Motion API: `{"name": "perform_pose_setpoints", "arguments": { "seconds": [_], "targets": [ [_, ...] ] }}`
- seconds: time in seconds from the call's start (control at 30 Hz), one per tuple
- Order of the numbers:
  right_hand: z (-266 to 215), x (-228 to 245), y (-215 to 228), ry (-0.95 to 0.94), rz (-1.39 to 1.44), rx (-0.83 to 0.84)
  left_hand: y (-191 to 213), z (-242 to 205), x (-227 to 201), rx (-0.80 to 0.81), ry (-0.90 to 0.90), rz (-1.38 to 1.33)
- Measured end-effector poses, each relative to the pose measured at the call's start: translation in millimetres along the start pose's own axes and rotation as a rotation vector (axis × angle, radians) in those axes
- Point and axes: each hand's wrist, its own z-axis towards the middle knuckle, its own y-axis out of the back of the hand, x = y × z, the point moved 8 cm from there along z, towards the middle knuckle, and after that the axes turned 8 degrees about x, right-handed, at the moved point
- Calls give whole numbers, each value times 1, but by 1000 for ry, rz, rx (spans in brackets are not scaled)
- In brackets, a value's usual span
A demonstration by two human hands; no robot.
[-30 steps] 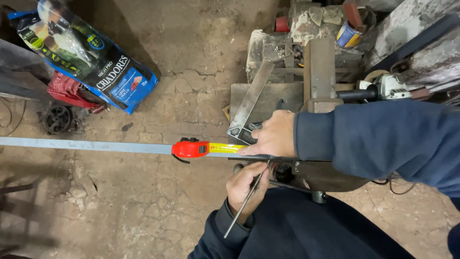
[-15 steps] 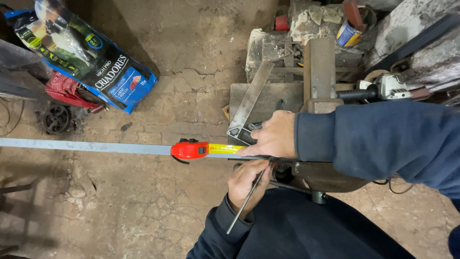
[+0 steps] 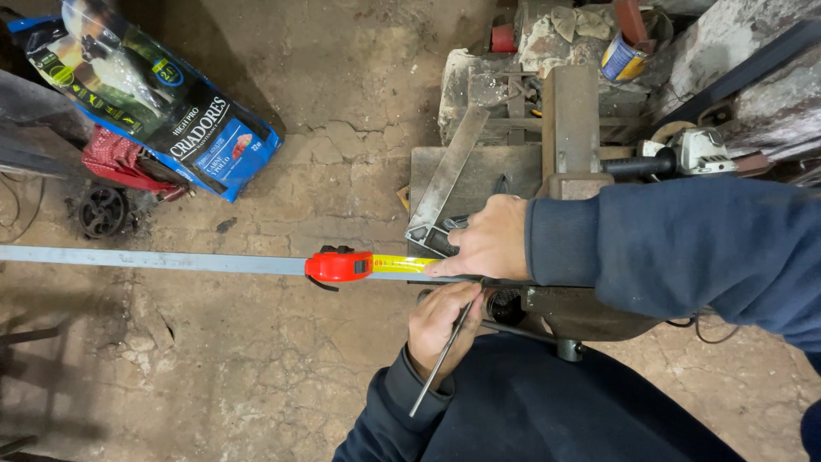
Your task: The recorder is measuring a long metal bar with a tape measure and using an L-square with a scriber to mark precise measurement lines.
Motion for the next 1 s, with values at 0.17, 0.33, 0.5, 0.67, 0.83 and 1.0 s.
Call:
{"name": "perform_pose_setpoints", "arguments": {
  "seconds": [0.17,0.33,0.5,0.67,0.83,1.0],
  "targets": [
    [0,0,2,-7,13,20,-2,-1,1,6,-1,-4],
    [0,0,1,-1,11,17,-1,1,-5,26,-8,38],
    [-3,0,0,24,-4,-37,-5,7,-6,151,92,98],
    [-3,0,6,0,-3,-19,-10,-9,7,228,191,99],
    [-6,2,6,-14,-3,-83,1,-15,-1,82,81,50],
    [-5,-1,1,8,-17,-62,1,-3,1,-4,19,-16]
  ]
}}
